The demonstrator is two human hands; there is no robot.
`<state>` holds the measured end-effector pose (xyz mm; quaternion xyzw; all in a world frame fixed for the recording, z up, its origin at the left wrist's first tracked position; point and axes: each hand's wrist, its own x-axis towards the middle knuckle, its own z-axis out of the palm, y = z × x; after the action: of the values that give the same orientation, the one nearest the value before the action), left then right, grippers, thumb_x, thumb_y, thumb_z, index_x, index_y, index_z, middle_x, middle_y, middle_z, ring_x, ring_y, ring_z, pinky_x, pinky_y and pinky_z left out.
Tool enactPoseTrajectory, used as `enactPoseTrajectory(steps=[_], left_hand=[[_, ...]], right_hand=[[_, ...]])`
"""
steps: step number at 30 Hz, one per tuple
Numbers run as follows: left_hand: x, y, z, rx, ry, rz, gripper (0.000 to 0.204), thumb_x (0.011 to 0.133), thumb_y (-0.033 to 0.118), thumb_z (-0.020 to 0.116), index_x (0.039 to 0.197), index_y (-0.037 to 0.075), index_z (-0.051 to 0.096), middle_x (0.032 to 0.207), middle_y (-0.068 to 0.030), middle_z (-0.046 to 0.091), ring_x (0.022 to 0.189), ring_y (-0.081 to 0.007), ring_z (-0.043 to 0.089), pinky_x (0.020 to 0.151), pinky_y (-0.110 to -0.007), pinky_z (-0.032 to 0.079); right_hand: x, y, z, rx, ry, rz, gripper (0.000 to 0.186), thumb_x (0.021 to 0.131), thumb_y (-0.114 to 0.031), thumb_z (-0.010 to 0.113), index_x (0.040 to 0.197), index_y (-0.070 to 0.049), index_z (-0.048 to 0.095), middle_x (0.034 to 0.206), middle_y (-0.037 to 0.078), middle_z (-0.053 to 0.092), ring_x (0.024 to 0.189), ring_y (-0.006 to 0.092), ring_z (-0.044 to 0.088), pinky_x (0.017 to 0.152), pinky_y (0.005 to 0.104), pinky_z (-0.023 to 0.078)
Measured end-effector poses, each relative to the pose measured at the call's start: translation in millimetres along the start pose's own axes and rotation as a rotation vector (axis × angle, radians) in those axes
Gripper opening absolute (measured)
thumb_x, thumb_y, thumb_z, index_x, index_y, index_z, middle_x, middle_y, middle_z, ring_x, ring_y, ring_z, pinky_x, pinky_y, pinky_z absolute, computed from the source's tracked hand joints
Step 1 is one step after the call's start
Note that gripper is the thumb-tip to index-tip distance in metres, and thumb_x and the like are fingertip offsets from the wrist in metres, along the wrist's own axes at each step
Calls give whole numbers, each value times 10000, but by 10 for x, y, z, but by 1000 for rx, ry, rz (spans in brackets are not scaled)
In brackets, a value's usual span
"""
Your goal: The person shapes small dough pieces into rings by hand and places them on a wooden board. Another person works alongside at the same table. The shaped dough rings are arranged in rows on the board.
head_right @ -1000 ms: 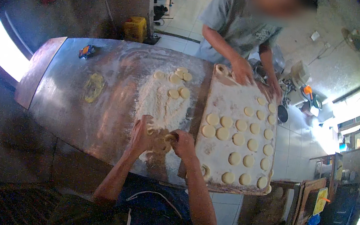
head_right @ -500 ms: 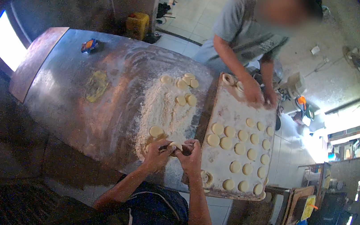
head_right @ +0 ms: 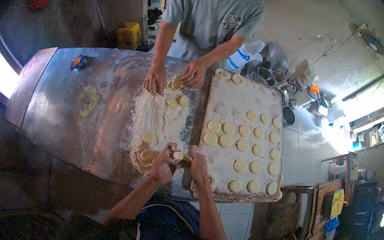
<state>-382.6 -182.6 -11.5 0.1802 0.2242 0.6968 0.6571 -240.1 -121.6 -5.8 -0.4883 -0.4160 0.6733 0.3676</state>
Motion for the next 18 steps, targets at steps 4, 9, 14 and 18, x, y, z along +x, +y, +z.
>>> enactPoseTrajectory(steps=[4, 9, 14, 18], left_hand=[[56, -142, 307, 941, 58, 357, 231, 889, 221, 513, 1070, 94, 446, 762, -4, 507, 736, -115, 519, 610, -276, 395], [196, -659, 580, 428, 357, 214, 278, 974, 310, 449, 933, 36, 448, 798, -47, 443, 742, -156, 466, 689, -333, 414], [327, -847, 736, 471, 280, 180, 269, 992, 311, 421, 845, 88, 446, 765, 1, 436, 699, -118, 455, 627, -327, 435], [324, -1050, 678, 92, 268, 79, 321, 980, 383, 424, 792, 123, 444, 702, 32, 421, 626, -105, 462, 552, -349, 418]], right_hand=[[-156, -276, -157, 8, -150, 38, 570, 997, -479, 349, 727, -35, 580, 842, 110, 604, 785, 182, 593, 613, 326, 465], [-196, -346, -274, -324, 33, -126, 660, 1002, -536, 333, 738, 5, 603, 653, 46, 526, 664, 160, 560, 565, 304, 454], [-145, -268, -780, -196, -143, 29, 660, 1000, -533, 389, 705, 21, 593, 573, 44, 473, 533, 132, 402, 498, 362, 340], [-208, -244, -871, -197, -56, -232, 678, 1002, -507, 387, 686, 64, 572, 536, 96, 455, 516, 160, 406, 494, 383, 337]])
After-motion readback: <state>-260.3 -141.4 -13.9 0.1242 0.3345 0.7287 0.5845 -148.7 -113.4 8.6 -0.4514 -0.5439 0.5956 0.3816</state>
